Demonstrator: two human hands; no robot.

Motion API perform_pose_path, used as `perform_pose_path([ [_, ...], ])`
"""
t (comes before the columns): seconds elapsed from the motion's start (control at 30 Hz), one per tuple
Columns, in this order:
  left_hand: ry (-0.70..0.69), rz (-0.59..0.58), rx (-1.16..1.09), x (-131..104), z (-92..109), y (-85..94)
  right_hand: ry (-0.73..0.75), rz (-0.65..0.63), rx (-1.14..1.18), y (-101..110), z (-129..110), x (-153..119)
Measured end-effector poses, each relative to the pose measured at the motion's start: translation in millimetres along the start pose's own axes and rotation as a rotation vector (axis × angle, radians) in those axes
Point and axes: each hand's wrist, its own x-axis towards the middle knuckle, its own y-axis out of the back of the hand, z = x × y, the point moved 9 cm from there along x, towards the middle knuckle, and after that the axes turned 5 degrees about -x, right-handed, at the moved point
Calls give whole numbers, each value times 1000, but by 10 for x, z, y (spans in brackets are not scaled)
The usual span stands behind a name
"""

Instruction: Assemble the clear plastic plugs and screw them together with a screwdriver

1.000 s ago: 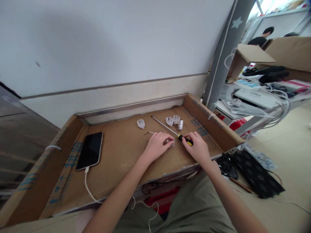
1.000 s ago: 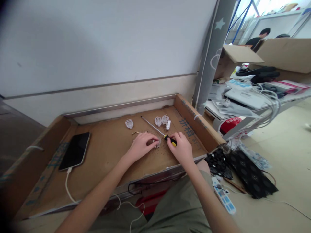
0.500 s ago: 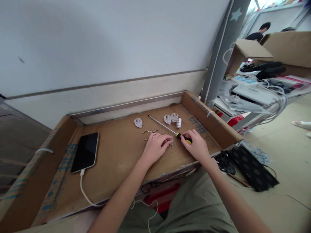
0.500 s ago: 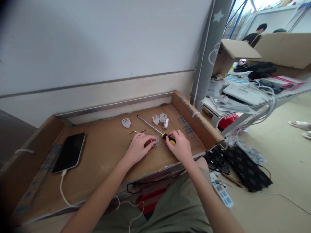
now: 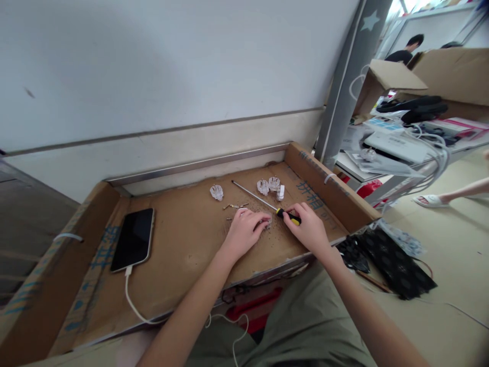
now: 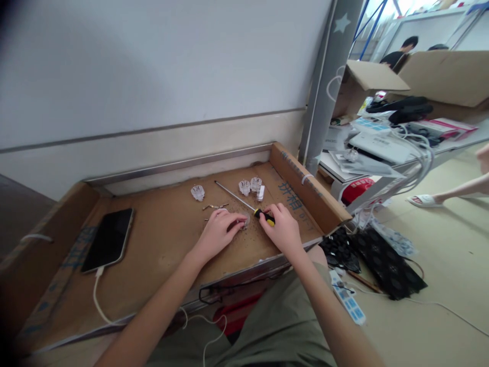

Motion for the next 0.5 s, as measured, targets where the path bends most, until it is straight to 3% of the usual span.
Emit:
perform_pose_path([
  [0.5, -17, -5, 12, 0, 11, 0, 3, -14, -9, 2, 1, 12],
])
